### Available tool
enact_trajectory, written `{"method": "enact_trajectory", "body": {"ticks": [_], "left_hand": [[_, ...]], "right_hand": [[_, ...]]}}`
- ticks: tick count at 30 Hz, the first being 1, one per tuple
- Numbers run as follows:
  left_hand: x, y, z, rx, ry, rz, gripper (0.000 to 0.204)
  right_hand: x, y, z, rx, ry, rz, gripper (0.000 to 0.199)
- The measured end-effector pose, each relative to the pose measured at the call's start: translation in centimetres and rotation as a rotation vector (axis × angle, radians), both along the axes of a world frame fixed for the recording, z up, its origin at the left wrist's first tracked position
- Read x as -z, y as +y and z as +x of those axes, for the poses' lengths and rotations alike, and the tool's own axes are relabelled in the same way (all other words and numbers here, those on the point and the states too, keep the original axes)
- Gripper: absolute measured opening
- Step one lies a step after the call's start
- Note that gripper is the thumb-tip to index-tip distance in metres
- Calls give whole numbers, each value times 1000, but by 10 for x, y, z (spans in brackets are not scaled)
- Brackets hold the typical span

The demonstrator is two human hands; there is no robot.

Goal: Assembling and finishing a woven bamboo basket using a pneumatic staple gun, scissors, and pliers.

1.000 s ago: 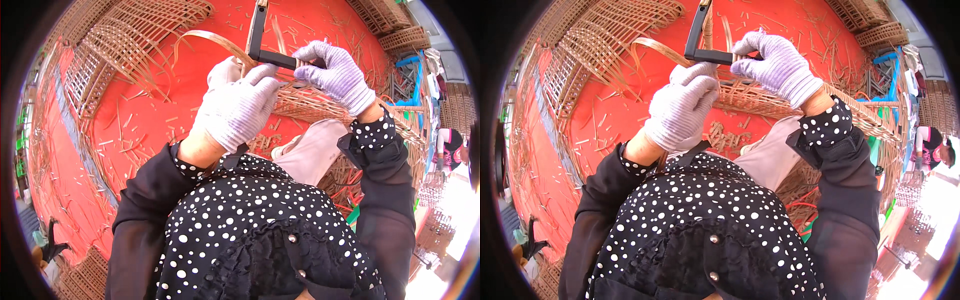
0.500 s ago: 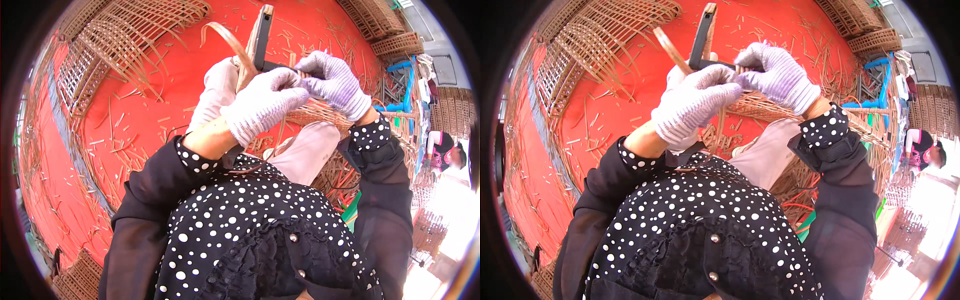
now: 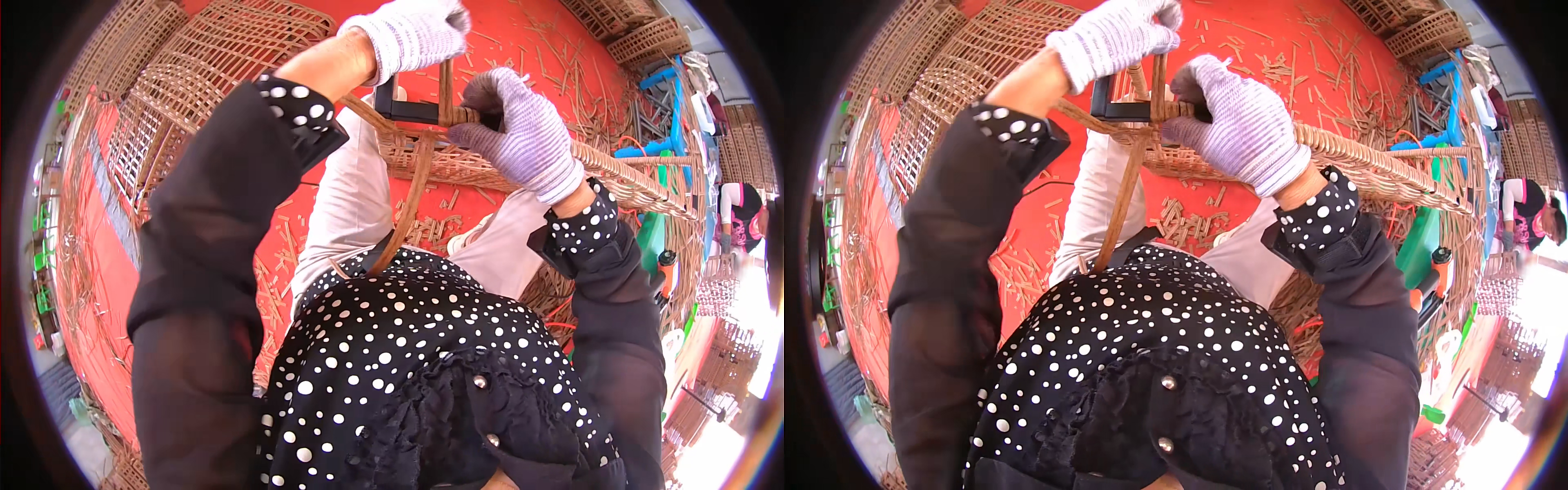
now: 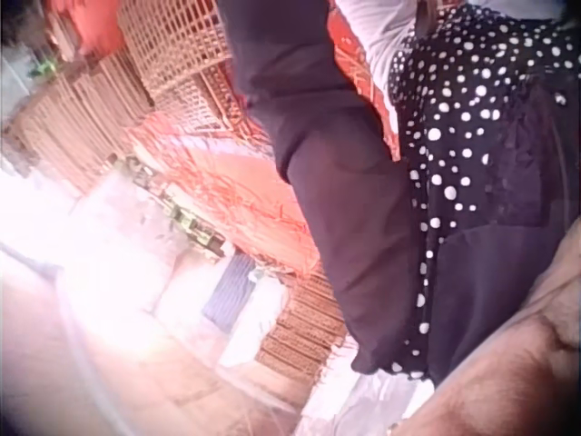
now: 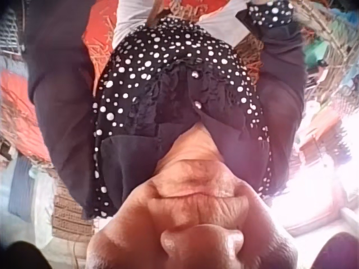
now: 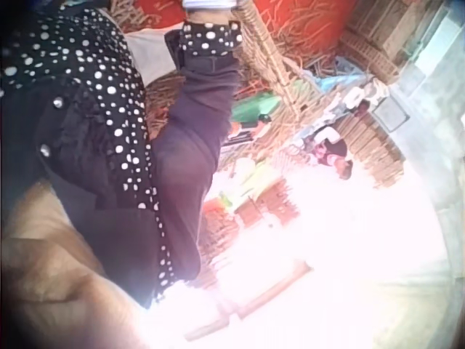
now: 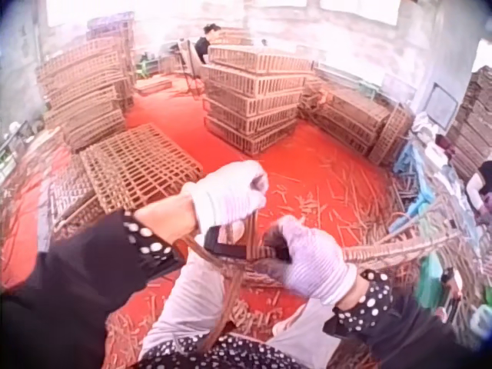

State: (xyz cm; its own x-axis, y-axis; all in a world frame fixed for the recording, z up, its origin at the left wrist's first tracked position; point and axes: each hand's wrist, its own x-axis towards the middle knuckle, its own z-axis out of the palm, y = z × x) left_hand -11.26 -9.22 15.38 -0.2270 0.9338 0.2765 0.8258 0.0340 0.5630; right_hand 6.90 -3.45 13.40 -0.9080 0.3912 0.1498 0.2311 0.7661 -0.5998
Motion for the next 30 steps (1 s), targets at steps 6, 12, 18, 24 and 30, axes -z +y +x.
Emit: {"method": "enact_trajectory", "body": {"ticks": [6,12,18,24,30], "left_hand": [[20,13,11,-118,44,12,18],[-4,-67,60,-243,151,313,34],[23,-118,79,-125,-1424,-344,23],[140,-149,39,-155,-726,212,16],[153,-124,21,-114,-581,8,20]], "right_hand": [[11,1,-6,-106,148,315,35],[10,17,-5,-174,177,-42,29],[6,15,-14,-149,82,-114,32],[-13,10,-21,-95,-226,-252,33],[-13,24,-27,-146,-199,-625,39]]}}
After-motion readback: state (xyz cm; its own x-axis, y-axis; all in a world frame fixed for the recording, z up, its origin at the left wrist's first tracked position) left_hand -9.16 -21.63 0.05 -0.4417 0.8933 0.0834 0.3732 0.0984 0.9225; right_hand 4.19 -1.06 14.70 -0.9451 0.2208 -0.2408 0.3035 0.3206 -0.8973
